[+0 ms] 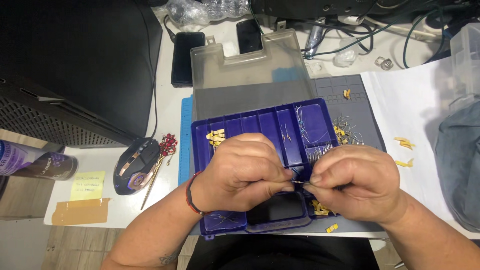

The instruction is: The person repeatedly picks small yellow cylindrical components and thin metal wires from a blue compartmentalized tray, joins them by hand, and places the assembled units into a separate compartment. The process continues throughout the clip with consistent hand movements and no visible tools.

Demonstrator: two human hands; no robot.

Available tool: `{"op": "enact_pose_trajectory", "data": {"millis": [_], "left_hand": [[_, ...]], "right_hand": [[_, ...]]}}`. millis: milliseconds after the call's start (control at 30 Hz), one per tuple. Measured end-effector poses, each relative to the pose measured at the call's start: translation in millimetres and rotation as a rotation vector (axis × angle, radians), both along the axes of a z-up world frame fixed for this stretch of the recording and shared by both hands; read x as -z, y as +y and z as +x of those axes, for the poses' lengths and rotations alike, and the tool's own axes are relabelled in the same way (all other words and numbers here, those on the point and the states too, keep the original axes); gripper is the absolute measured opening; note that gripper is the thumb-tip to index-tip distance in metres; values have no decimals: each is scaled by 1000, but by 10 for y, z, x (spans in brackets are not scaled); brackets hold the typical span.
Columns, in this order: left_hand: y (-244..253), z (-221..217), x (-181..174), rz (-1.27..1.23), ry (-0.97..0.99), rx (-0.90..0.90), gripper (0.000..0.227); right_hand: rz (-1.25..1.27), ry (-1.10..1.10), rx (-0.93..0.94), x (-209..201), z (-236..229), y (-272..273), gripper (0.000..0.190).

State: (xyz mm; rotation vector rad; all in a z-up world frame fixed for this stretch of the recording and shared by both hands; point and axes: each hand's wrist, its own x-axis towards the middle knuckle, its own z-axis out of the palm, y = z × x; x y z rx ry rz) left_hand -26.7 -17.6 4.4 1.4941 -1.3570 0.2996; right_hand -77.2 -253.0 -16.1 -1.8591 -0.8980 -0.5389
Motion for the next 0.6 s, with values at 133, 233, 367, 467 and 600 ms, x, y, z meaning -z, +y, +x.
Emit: {"op": "enact_pose_trajectory", "data": {"millis": [133,233,367,467,600], "left_hand": [[12,-4,-3,-6,27,32,13],[15,-5,-7,-18,45,48,13],[17,0,-16,-14,53,66,12],[21,6,-2,-12,57,64,12],[19,11,29,-30,50,56,17]], "right_hand": [[2,-32,-32,22,-15,-34,17],[-25,-56,-42,57,-20,-74,14],[-9,-44,-48,67,-19,-99,11],[44,3,-48,85,-18,-110,13],[101,59,-47,34,-37,-111,12]]}}
